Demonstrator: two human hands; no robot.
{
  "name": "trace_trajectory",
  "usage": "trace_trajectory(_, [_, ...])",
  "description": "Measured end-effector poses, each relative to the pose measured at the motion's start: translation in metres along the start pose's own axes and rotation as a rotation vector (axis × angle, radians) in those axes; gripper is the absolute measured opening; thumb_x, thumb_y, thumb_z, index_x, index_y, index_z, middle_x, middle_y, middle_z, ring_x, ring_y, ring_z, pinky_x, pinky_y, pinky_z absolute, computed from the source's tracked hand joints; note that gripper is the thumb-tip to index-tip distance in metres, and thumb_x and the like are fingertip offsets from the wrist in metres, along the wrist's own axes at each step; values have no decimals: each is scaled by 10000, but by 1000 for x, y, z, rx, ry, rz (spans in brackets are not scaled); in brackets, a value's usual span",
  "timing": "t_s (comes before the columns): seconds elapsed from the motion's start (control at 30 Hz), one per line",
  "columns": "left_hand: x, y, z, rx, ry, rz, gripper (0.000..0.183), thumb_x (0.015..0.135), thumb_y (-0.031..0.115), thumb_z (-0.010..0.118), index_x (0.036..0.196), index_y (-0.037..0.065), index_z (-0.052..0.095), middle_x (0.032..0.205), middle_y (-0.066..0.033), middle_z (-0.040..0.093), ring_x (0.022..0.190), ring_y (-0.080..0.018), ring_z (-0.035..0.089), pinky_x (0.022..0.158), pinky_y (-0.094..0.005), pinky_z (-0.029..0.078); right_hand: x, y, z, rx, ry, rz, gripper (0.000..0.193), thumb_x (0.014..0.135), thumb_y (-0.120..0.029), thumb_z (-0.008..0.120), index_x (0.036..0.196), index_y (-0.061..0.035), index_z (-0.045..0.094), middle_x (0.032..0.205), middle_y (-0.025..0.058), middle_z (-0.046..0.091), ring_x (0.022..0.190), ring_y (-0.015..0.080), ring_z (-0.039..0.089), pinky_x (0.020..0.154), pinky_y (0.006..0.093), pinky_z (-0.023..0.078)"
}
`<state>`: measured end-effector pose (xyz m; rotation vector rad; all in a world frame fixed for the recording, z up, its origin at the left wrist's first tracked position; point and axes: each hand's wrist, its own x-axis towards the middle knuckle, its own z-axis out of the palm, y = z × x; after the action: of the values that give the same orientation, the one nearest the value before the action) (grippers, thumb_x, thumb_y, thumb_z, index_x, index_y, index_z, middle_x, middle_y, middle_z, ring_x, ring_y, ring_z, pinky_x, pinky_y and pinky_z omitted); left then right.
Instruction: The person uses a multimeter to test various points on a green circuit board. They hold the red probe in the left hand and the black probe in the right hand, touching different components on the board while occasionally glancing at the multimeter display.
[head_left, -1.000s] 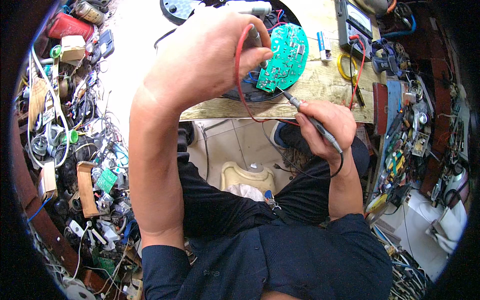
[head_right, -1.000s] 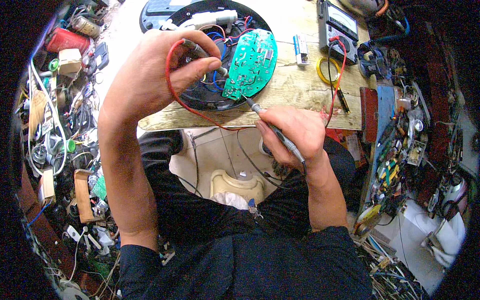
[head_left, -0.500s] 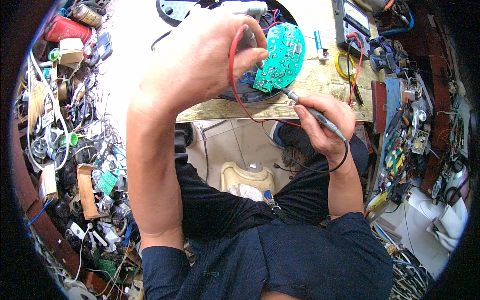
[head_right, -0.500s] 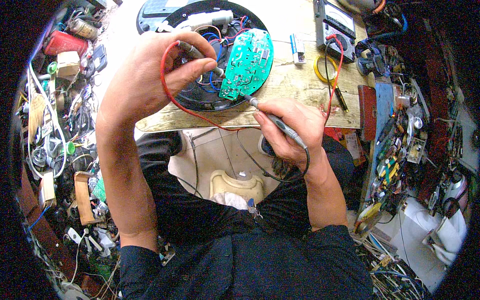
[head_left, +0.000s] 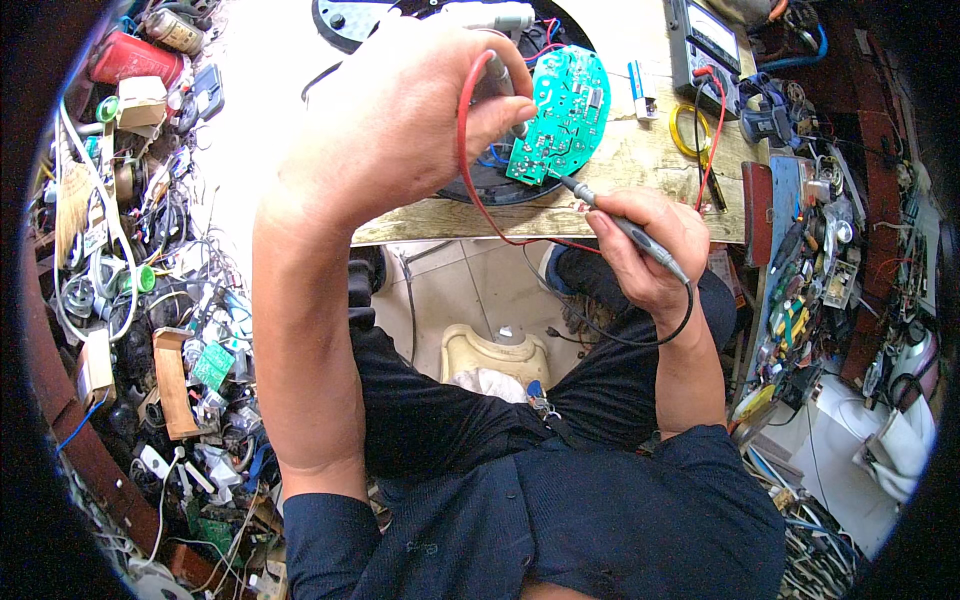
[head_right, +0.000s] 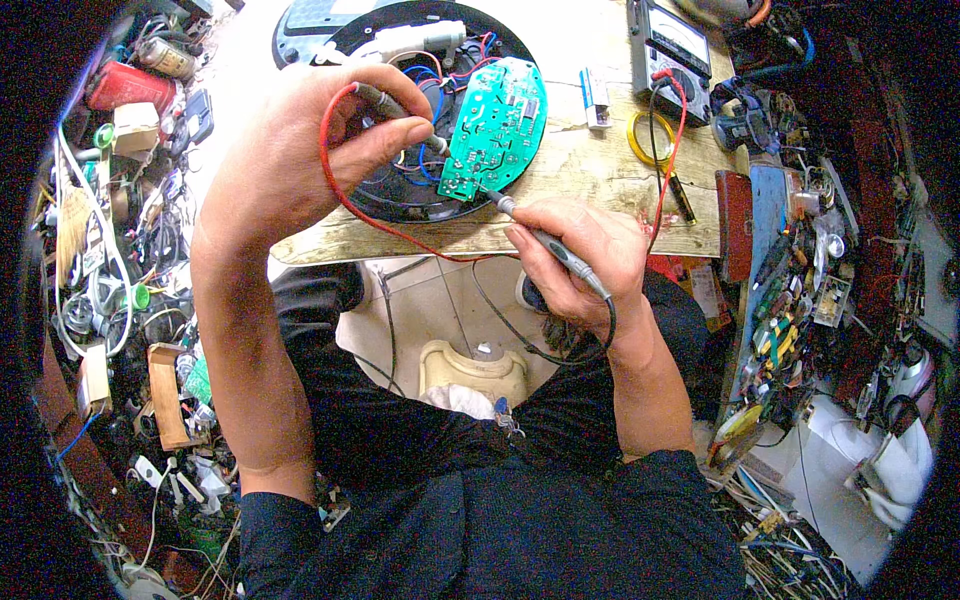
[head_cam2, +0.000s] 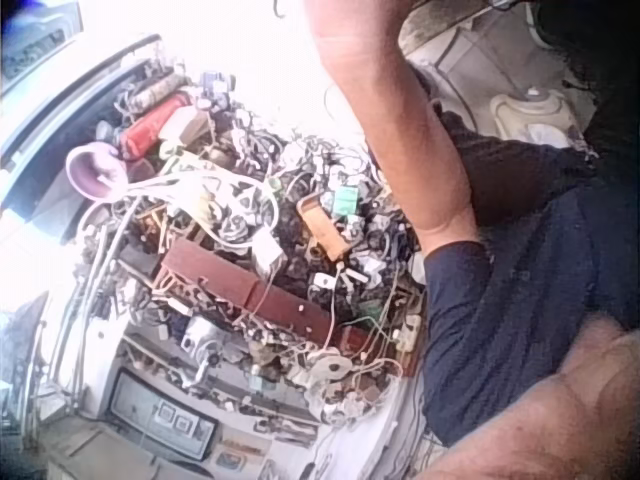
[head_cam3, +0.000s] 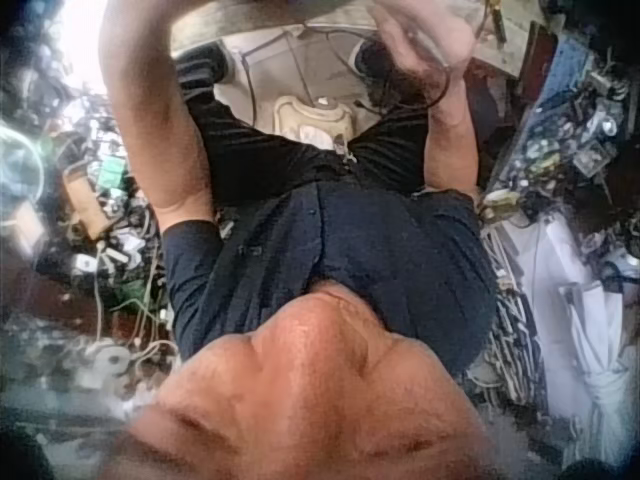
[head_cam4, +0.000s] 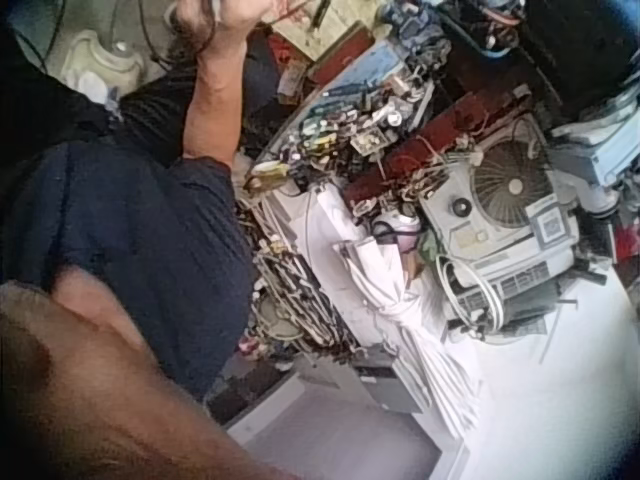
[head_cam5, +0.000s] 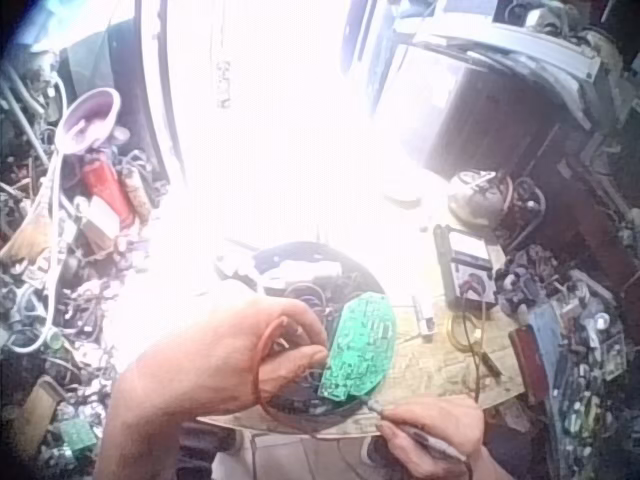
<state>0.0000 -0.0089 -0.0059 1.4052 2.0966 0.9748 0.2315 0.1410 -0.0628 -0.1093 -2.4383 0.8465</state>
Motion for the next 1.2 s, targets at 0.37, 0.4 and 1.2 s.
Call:
trace_trajectory(0.37, [1, -1, 1, -19, 4, 14, 168, 944, 218, 773, 1003, 64, 738, 631, -4, 577, 570, -78, 498, 517, -288, 392, -1, 2, 1, 6, -10, -17, 192, 824, 52, 797, 993, 7, 715, 860, 154, 759, 757, 265, 765, 684, 338, 589])
trace_trajectory(0.4, [1, -1, 1, -16, 5, 11, 168, 943, 218, 773, 1003, 65, 738, 630, -4, 576, 569, -78, 497, 517, -288, 392, -1, 2, 1, 9, -12, -16, 192, 825, 52, 797, 992, 7, 715, 860, 154, 759, 756, 265, 764, 684, 338, 589])
trace_trajectory(1.2, [3, -18, 8, -8, 93, 206, 157, 944, 206, 769, 1007, 65, 740, 644, -12, 597, 582, -76, 517, 533, -284, 414, 1, 0, -2, 5, -44, 30, 174, 835, 36, 791, 990, 8, 719, 880, 152, 760, 769, 266, 763, 689, 348, 591])
